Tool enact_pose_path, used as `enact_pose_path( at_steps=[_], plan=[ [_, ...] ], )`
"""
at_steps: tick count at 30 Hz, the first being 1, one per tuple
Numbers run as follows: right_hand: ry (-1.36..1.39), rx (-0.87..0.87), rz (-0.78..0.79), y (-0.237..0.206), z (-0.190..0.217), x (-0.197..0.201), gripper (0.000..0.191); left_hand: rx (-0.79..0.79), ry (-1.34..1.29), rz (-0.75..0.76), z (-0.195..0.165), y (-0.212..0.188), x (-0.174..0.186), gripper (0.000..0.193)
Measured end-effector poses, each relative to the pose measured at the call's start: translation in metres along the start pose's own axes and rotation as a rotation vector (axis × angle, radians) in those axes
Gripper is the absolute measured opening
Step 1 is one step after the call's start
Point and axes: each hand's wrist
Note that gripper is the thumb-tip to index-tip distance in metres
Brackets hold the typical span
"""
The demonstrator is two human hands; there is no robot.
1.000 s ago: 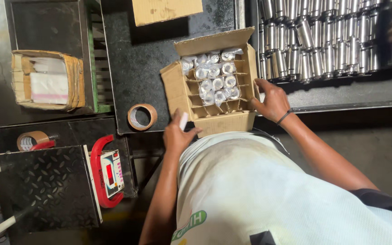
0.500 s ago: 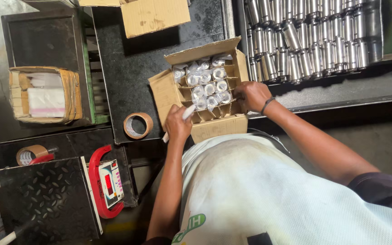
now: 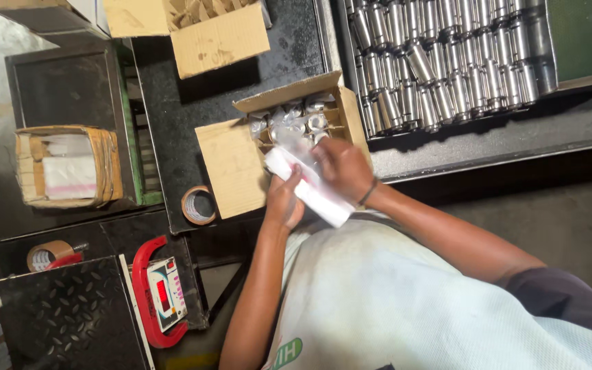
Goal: The person picks cylindrical metal parts from a tray, places them into small plastic bags, and arranges the bags in a cardboard box. The person then closes the box, seals it with tape, and stacks it with other boxes.
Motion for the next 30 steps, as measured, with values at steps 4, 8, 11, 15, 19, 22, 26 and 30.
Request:
enact_pose_path(
  at_steps=[4, 8, 11, 15, 19, 22, 26, 30],
  plan=[
    [0.016, -0.086, 0.194, 0.019, -0.022, 0.045, 0.025, -0.030, 0.303, -0.034, -0.020, 0.005, -0.001, 0.030],
    [-0.335, 0.195, 0.166, 0.007, -0.005, 0.065, 0.048, -0.341, 1.079, -0.011, -0.019, -0.004, -0.041, 0.032],
    [0.839, -0.045, 0.365, -0.012, -0.001, 0.062, 0.055, -0.151, 0.945, -0.057, -0.022, -0.018, -0.067, 0.026],
    [-0.302, -0.151, -0.006, -0.015, -0.054, 0.055, 0.065, -0.689, 1.582, -0.052, -0.043, -0.035, -0.075, 0.025],
    [-0.679, -0.518, 0.061, 0.009, -0.128, 0.050, 0.050, -0.557, 1.504, -0.066, -0.045, -0.045, -0.080, 0.030],
    [-0.654, -0.542, 0.012, 0.022, -0.145, 0.050, 0.047, -0.577, 1.416, 0.010, -0.040, -0.048, -0.088, 0.031],
    [0.082, -0.527, 0.000, -0.003, -0.108, 0.069, 0.043, -0.575, 1.420, 0.009, -0.046, -0.048, -0.093, 0.032],
    [0.580, -0.305, 0.180, -0.045, -0.047, 0.078, 0.032, -0.543, 1.216, 0.004, -0.039, -0.050, -0.090, 0.027]
  ],
)
Point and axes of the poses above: each hand's wrist, its own y-axis towards the middle knuckle, its own x-axis out of the back of the hand, z = x × y, and after that the axes turned 7 degrees about -y, right-handed
